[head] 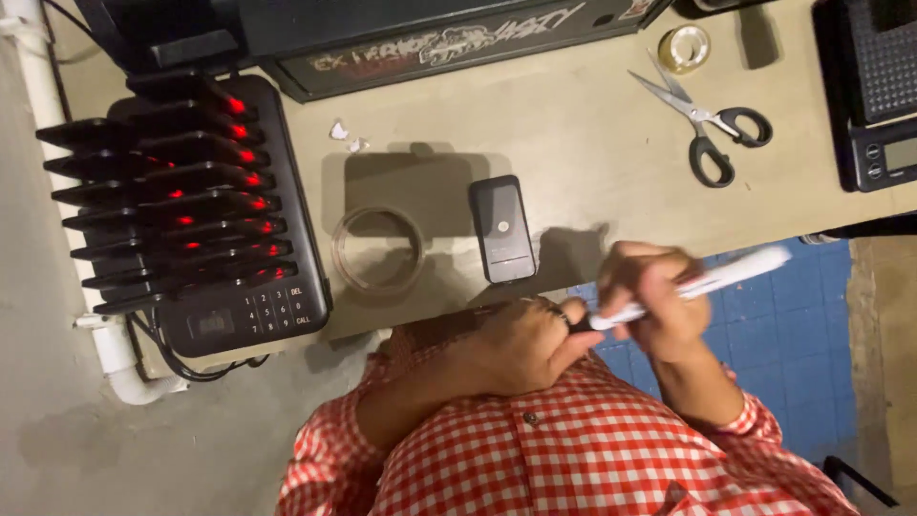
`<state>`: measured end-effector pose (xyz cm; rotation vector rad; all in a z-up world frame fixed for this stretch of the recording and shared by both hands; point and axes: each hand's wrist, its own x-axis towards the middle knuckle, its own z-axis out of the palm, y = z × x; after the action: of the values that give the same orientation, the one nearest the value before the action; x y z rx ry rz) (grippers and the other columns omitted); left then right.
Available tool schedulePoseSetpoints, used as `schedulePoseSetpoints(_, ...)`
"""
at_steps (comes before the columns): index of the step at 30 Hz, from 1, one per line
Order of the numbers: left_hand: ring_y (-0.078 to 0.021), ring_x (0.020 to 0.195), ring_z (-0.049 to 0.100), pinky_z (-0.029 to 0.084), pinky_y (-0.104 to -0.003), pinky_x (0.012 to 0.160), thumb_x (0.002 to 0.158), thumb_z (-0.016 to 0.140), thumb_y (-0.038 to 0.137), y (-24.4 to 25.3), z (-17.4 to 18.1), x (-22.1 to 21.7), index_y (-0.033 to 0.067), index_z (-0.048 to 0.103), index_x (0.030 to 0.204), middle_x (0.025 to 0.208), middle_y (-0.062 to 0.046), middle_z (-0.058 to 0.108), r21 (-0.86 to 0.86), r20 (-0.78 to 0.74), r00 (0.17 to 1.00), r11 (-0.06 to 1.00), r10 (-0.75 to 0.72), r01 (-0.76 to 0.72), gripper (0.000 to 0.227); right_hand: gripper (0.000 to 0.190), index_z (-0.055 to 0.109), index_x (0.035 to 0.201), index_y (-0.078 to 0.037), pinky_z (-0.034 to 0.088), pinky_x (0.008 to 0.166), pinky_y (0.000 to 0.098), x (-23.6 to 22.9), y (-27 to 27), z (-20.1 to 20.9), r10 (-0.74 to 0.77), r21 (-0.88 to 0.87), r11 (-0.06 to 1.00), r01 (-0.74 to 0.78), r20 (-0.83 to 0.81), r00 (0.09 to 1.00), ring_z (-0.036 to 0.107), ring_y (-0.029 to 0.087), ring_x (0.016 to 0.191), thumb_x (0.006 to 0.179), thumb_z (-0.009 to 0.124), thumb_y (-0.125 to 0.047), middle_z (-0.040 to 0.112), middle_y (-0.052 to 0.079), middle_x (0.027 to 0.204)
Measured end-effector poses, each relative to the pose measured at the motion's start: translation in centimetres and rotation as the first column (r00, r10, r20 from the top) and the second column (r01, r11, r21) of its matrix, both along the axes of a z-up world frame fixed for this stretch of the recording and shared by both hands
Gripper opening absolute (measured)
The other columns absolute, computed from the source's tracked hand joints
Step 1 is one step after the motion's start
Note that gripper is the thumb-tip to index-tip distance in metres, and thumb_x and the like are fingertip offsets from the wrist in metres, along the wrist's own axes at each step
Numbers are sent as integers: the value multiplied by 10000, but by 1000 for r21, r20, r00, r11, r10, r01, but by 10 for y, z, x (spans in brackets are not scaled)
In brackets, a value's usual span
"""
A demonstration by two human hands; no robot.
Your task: The person applies a small piece of tape to a black electronic device, then uses a marker to write on the tape. They place the device into a charging station, remove it, and repeat the labeling process. Finally, they cut a piece of tape from a roll and apply it to the device.
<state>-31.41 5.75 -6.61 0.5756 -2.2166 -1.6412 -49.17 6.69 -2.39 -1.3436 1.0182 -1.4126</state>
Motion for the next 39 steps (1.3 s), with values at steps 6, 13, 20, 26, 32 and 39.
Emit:
schedulePoseSetpoints(6, -160, 508, 462, 422, -376, 517, 1063, 374, 391, -23, 74, 41, 95, 601, 981, 623, 14, 485, 369, 297, 923, 921, -246, 127, 383, 102, 586, 1273, -369, 276, 789, -68, -283, 19, -111, -155, 201, 979, 26, 662, 733, 341, -203, 911, 1172, 583, -362, 434, -307, 1057)
schedulePoseSetpoints(13, -316, 1104, 667, 494, -522, 1014, 840, 946, 165, -10, -19, 41, 38, 541, 919, 1173, -143, 699, -666, -236, 841, 550, 486, -505, 432, 223, 588, 1054, -102, 466, 630, 199, -41, -57, -51, -239, 139, 966, 219, 150, 959, 504, 131, 711, 898, 746, -87, 600, 162, 1161)
schedulePoseSetpoints(20, -349, 1170, 672, 536, -557, 1080, 984, 752, 78, -3, -42, 45, -11, 585, 862, 1220, -207, 700, -662, -320, 781, 464, 536, -589, 226, 282, 531, 1012, -112, 490, 651, 228, -5, -59, -74, -160, 228, 967, 118, 174, 972, 623, 157, 868, 865, 701, 57, 617, 101, 969)
schedulePoseSetpoints(26, -466, 1408, 501, 448, -598, 1220, 850, 968, 287, -3, -28, 46, 17, 505, 930, 1486, -316, 462, -609, -247, 734, 488, 632, -625, 542, 307, 544, 968, -142, 542, 826, 265, 11, -67, -72, -87, 155, 985, 79, 45, 995, 595, 147, 963, 829, 730, 59, 611, 105, 1067)
schedulePoseSetpoints(32, -518, 1596, 116, 236, -685, 1333, 675, 1032, 451, -29, -28, 44, -18, 495, 1170, 1667, -322, 28, -588, 26, 807, 662, 591, -466, 868, 283, 509, 935, -127, 503, 627, 210, 9, -68, -68, -60, 139, 989, 48, 82, 995, 585, 107, 779, 830, 707, 45, 569, 53, 881)
schedulePoseSetpoints(39, -475, 1605, -72, 42, -688, 1330, 733, 902, 304, -69, -7, 59, 18, 493, 1263, 1682, -223, -158, -451, 170, 881, 829, 442, -330, 728, 267, 491, 876, -146, 439, 611, 198, 6, -69, -74, -76, 87, 994, 67, 101, 992, 510, 87, 696, 777, 698, -10, 563, 45, 820)
